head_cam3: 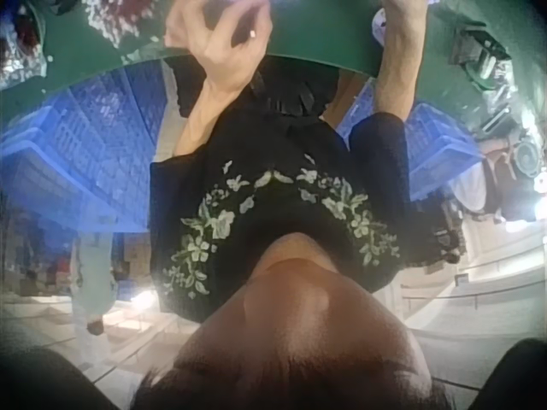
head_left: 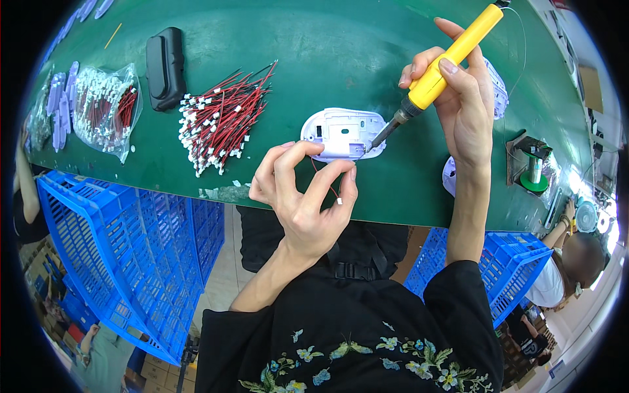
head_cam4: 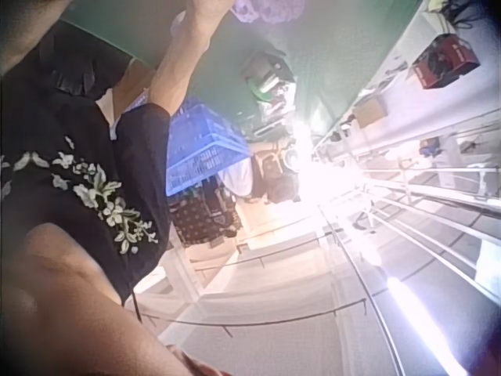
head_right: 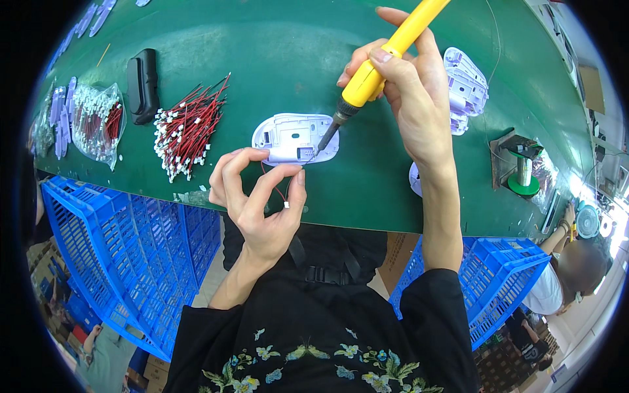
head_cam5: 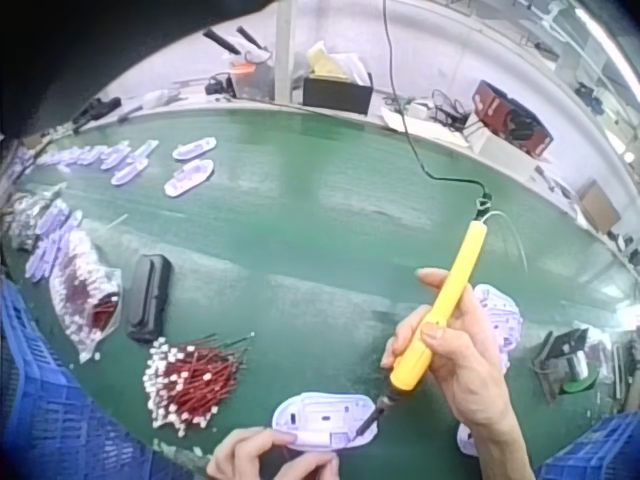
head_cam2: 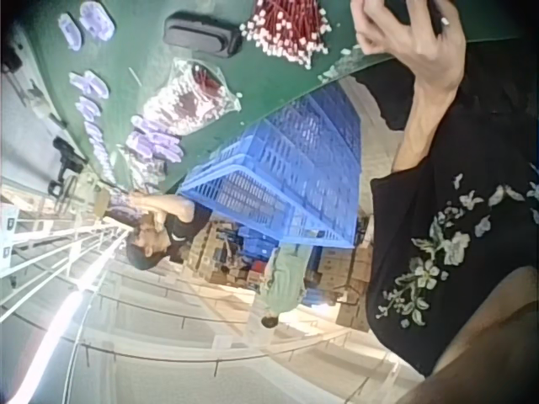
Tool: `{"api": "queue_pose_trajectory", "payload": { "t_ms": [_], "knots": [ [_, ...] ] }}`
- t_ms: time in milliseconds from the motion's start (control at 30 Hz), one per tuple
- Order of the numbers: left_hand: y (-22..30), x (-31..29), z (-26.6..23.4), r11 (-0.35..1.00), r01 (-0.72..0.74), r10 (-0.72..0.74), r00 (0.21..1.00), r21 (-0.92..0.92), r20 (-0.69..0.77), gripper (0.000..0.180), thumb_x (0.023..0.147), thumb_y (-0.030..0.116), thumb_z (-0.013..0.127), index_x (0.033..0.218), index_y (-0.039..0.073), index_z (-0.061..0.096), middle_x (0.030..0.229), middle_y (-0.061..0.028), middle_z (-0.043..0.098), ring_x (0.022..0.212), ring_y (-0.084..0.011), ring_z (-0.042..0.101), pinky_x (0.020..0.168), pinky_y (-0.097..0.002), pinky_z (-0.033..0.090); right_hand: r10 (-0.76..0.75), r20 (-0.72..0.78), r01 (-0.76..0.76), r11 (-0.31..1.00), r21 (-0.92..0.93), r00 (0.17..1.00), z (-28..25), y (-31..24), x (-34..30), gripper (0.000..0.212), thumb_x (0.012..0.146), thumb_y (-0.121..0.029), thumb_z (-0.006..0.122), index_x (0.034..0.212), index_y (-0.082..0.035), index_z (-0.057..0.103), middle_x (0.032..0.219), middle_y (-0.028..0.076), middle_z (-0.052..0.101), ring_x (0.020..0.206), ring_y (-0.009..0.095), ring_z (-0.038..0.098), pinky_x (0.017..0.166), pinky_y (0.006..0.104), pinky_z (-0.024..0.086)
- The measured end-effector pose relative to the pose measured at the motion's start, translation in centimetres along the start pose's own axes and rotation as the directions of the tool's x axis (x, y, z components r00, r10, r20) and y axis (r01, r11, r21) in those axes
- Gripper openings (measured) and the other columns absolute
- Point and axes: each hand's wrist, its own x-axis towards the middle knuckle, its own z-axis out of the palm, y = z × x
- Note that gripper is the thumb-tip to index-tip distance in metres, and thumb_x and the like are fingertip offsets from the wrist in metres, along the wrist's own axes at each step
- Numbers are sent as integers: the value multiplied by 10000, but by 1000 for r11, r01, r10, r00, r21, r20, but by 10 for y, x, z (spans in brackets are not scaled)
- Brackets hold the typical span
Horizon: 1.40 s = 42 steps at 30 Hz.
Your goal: Soldering electrical components and wires into plastic housings on an assembly line.
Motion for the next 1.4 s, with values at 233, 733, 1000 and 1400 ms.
{"api": "queue_pose_trajectory", "payload": {
  "t_ms": [233, 733, 1000, 1400],
  "knots": [
    [3, -1, -3, 999, 2, -4, 999, 48, 32, 204, 671, 103, 861, 841, 171, 770, 1132, -22, 603, 1166, -292, 528, 951, -423, 318, -18, -14, 18, 1000, -14, 1000, -3, -2, 0, 583, 976, -187, 476, 1493, 45, 341, 930, 159, 631, 882, 274, 669, 889, 426, 552],
    [0, -1, 1, 998, -25, 25, 1000, 57, 7, 226, 664, 135, 857, 867, 199, 781, 1160, 2, 621, 1169, -279, 528, 968, -424, 277, -1, -27, 2, 1000, 13, 1000, -2, -4, -2, 565, 984, -179, 474, 1487, 44, 346, 931, 166, 637, 864, 279, 676, 867, 407, 549],
    [0, -2, 1, 997, -31, 30, 999, 66, 12, 220, 667, 135, 856, 866, 197, 785, 1163, -2, 620, 1173, -281, 525, 980, -426, 279, -12, -3, 12, 1000, 22, 1000, -2, 0, -1, 529, 1008, -167, 457, 1486, 35, 351, 931, 159, 645, 859, 274, 677, 866, 403, 551],
    [-1, -2, 2, 997, -33, 33, 999, 64, 5, 226, 662, 129, 853, 866, 198, 785, 1158, 5, 616, 1156, -276, 535, 955, -421, 263, -23, -29, 23, 1000, 9, 999, 0, -2, -1, 575, 981, -192, 483, 1490, 36, 344, 928, 161, 638, 874, 281, 673, 879, 414, 547]
  ]
}}
